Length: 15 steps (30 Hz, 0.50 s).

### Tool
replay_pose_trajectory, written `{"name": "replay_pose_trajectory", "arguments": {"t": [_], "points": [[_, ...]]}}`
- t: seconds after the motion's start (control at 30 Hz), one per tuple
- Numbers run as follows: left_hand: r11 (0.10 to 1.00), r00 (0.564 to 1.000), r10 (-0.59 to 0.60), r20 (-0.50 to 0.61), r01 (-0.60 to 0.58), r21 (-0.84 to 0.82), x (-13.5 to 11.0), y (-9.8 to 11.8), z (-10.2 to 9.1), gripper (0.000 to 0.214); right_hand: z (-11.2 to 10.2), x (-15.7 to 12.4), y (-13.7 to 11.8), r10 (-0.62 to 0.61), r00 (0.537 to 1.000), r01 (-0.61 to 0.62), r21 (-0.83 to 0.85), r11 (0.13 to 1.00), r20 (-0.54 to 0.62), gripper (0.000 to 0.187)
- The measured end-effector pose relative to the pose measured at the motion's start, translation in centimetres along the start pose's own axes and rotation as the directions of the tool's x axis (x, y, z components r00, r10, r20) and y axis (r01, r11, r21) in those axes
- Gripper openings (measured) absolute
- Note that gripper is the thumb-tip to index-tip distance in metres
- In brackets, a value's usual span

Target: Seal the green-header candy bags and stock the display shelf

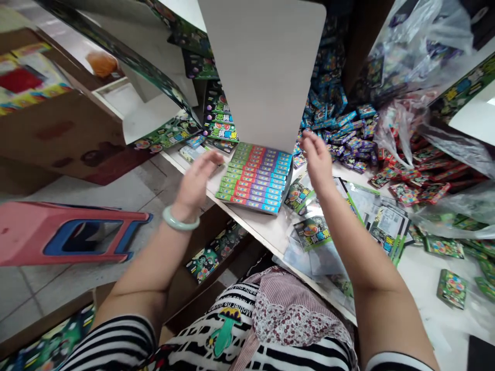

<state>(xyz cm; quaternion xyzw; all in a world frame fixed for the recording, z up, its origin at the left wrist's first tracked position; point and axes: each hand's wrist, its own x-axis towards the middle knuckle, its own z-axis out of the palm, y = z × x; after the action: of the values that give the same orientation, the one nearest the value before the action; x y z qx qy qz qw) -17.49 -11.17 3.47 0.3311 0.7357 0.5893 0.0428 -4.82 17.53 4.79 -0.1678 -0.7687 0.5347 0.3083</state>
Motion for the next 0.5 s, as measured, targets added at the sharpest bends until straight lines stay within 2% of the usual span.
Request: {"name": "replay_pose_trajectory", "arguments": {"t": [0.03, 0.07, 0.1, 0.2, 0.27, 0.33, 0.4, 0.47, 0.5], "points": [[0.994, 0.995, -0.033, -0.092, 0.024, -0.103, 1.9, 0.6, -0.9, 0.055, -0.5, 1.4, -1.4, 0.077, 0.997, -0.075, 0.093, 0.993, -0.025, 0.056], [0.980, 0.991, -0.071, -0.112, 0.048, -0.191, 4.0, 1.5, -1.5, 0.053, -0.9, 2.8, -2.9, 0.162, 0.987, -0.158, 0.174, 0.972, -0.008, 0.057], [0.956, 0.989, -0.122, -0.085, 0.094, -0.277, 6.1, 2.6, -1.9, 0.051, -1.1, 4.2, -4.6, 0.242, 0.970, -0.242, 0.242, 0.939, 0.033, 0.060], [0.825, 0.948, -0.282, 0.147, 0.318, -0.467, 11.7, 6.2, -1.4, 0.053, -1.0, 6.7, -9.4, 0.382, 0.905, -0.425, 0.353, 0.833, 0.189, 0.067], [0.765, 0.911, -0.325, 0.253, 0.411, -0.495, 13.7, 7.9, -0.8, 0.065, -0.9, 6.5, -12.0, 0.406, 0.874, -0.481, 0.347, 0.805, 0.269, 0.068], [0.758, 0.898, -0.322, 0.300, 0.435, -0.486, 13.7, 8.5, -0.7, 0.079, -1.0, 5.0, -13.4, 0.420, 0.840, -0.519, 0.287, 0.805, 0.343, 0.069], [0.767, 0.881, -0.308, 0.361, 0.454, -0.453, 12.2, 8.1, -1.4, 0.088, -1.4, 2.8, -13.8, 0.425, 0.805, -0.536, 0.203, 0.819, 0.414, 0.065], [0.770, 0.854, -0.295, 0.427, 0.478, -0.423, 9.7, 7.3, -2.6, 0.081, -1.7, 0.6, -13.3, 0.413, 0.788, -0.514, 0.118, 0.849, 0.457, 0.053], [0.780, 0.861, -0.278, 0.426, 0.461, -0.423, 8.4, 6.8, -3.2, 0.071, -1.8, -0.4, -12.7, 0.392, 0.794, -0.480, 0.085, 0.873, 0.464, 0.050]]}}
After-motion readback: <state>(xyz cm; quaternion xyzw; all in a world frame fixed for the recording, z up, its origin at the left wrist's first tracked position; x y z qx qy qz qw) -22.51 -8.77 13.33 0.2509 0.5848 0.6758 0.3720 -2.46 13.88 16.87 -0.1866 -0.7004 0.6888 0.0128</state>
